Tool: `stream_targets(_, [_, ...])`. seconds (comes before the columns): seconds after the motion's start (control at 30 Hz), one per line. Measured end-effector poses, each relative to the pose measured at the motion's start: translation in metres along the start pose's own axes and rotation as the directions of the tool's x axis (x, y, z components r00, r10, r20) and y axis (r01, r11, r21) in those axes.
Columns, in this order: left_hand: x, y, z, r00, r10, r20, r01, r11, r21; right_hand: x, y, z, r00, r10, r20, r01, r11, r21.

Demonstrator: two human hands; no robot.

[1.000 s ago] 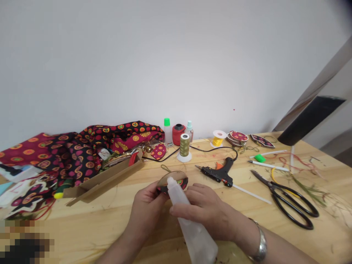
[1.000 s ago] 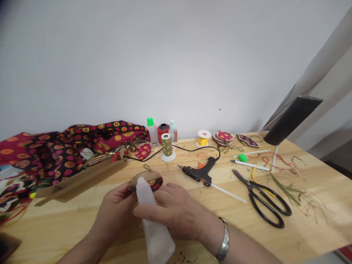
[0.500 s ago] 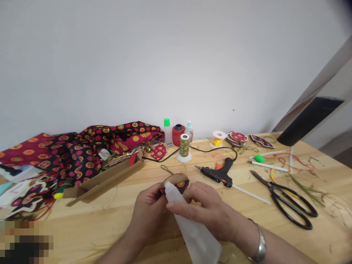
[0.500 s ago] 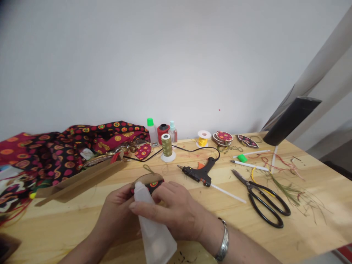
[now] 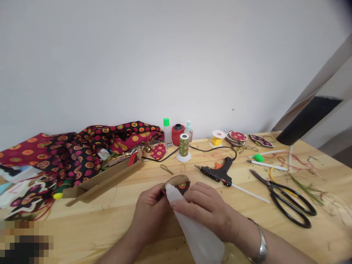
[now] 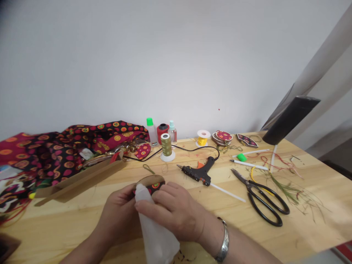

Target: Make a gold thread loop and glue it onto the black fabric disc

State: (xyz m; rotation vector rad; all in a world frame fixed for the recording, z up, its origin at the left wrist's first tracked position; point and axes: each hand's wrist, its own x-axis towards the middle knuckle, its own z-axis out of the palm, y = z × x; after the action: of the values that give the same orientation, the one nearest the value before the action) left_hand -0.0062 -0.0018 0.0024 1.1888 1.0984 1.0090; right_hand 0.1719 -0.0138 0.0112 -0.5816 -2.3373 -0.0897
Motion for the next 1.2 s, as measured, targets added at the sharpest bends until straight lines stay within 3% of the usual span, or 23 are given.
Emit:
stream_targets(0.17, [0.000, -0.007, -0.002, 0.999, -0.034, -0.011, 0.034, 0.999, -0.021, 0.001, 0.000, -0.001, 0.999, 0.015, -0.036, -0.014, 1.000, 0.027])
stream_targets(0.6, [0.005, -0.009, -0.005, 0.999, 0.012, -0.045, -0.009, 0.998, 0.057, -0.005, 0.003, 0.001, 0.993, 0.080, -0.090, -0.070, 0.992, 0.108])
stream_targets(0.8, [0.004, -0.011, -0.005, 1.000, -0.009, 0.001, 0.009, 1.000, 0.009, -0.008, 0.003, 0.004, 0.991, 0.099, -0.096, -0.085, 0.986, 0.140])
stream_targets(1.2, [0.007, -0.006, -0.006, 0.998, 0.049, -0.038, -0.048, 0.999, 0.007, -0.015, 0.010, 0.010, 0.965, 0.149, -0.216, -0.132, 0.987, 0.091])
